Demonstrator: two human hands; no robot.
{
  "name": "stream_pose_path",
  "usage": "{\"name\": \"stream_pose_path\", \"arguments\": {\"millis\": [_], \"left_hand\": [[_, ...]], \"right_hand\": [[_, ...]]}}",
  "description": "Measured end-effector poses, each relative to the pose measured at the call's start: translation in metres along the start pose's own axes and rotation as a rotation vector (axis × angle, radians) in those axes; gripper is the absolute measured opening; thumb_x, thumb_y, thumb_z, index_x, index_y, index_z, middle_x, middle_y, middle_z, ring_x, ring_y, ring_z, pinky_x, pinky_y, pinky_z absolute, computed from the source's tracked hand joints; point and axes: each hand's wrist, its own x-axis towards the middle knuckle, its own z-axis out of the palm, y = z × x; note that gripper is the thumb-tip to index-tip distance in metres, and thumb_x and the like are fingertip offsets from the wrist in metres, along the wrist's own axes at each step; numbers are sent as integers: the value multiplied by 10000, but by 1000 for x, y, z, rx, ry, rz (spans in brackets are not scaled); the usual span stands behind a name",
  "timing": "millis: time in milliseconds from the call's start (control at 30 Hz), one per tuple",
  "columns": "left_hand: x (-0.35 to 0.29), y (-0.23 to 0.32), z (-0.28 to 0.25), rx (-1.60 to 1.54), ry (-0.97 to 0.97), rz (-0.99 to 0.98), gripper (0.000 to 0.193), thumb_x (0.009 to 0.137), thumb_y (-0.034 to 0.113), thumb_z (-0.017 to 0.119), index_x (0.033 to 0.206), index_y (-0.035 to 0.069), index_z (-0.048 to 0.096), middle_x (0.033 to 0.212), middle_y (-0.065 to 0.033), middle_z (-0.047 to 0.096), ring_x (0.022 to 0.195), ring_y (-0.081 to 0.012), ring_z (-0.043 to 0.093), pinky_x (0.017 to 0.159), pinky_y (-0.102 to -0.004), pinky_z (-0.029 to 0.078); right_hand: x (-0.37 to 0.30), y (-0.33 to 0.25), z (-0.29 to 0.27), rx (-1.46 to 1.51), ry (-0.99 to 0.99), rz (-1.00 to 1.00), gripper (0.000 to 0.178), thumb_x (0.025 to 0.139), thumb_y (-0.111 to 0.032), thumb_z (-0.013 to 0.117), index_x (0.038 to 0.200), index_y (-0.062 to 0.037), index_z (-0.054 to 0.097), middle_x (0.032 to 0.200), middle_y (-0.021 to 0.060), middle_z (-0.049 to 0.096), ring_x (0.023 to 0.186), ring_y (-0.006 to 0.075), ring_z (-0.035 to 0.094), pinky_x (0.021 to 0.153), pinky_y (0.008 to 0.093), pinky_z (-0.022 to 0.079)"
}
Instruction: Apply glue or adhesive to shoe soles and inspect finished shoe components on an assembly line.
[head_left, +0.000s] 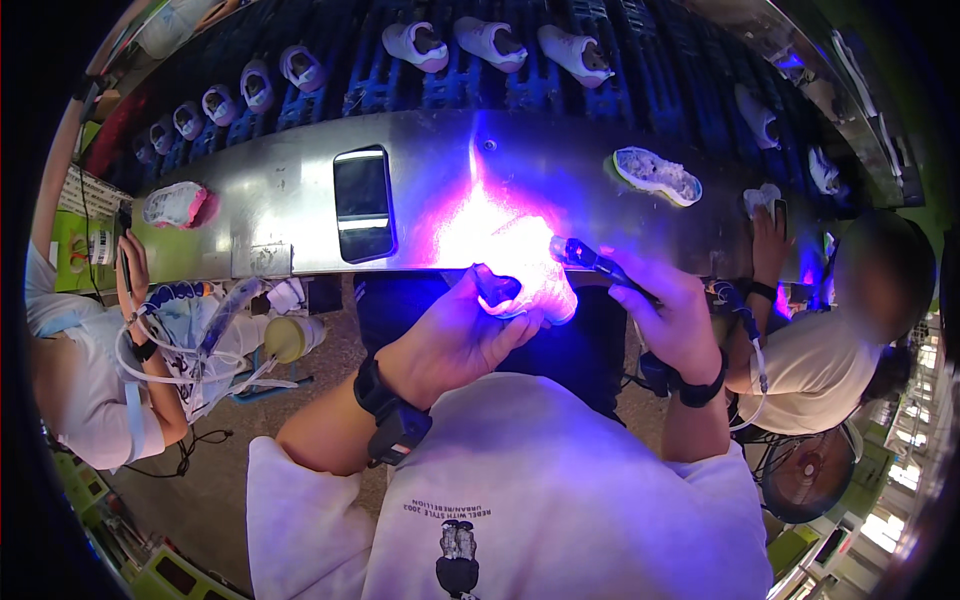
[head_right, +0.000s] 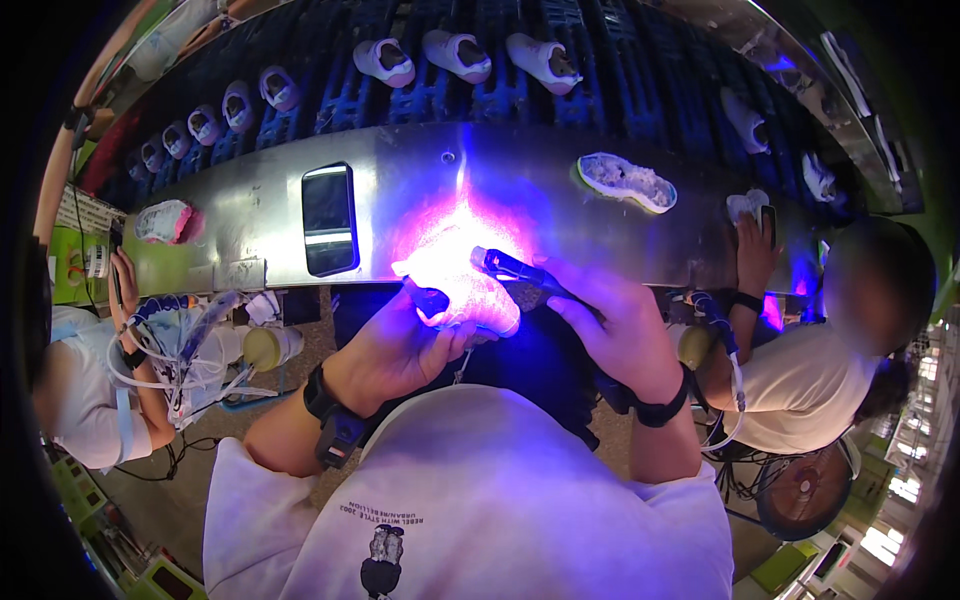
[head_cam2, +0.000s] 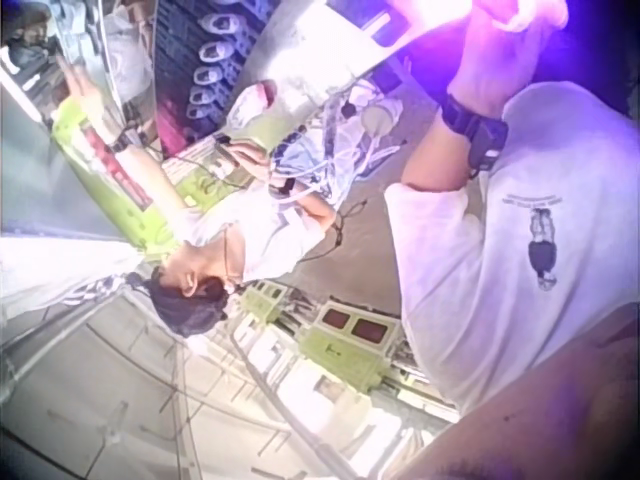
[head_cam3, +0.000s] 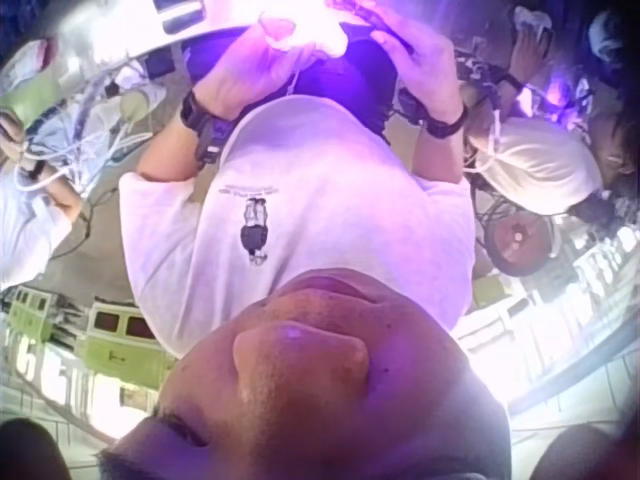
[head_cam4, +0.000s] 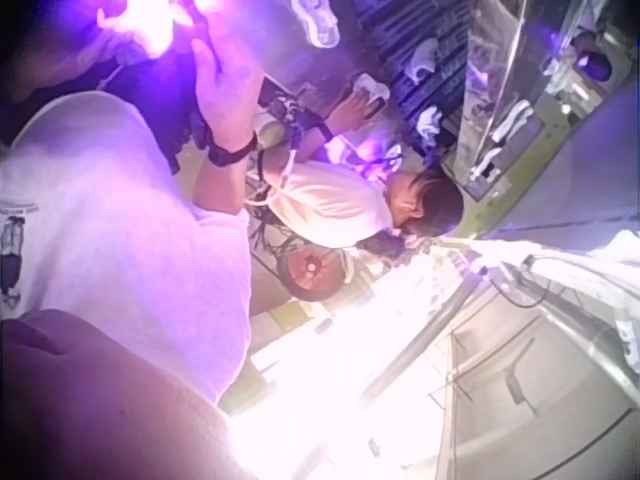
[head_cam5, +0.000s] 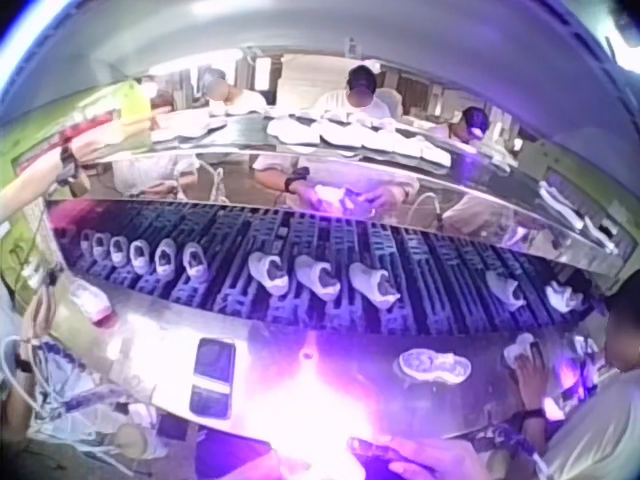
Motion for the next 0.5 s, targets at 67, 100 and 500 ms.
{"name": "stream_pose_path", "arguments": {"millis": [67,100,500], "left_hand": [[-3,0,4,-1,-18,-12,627,1096,482,396,1454,-33,400,1308,-330,570,1010,-364,729,866,-358,657],[-6,-1,9,-63,-39,-78,597,1085,471,439,1393,-40,455,1228,-291,620,1008,-357,728,857,-353,663],[-2,20,41,1037,92,495,686,912,199,779,1485,-19,473,1374,-114,619,1199,-185,630,1010,-341,526]], "right_hand": [[-6,3,7,49,16,25,453,880,-26,734,1328,-38,667,1083,150,747,948,212,726,863,318,551],[-10,5,12,50,14,16,453,880,-26,734,1328,-38,667,1083,150,747,948,212,726,863,318,551],[20,15,35,144,208,175,433,952,-92,669,1375,-34,595,1099,245,703,955,389,700,843,393,551]]}}
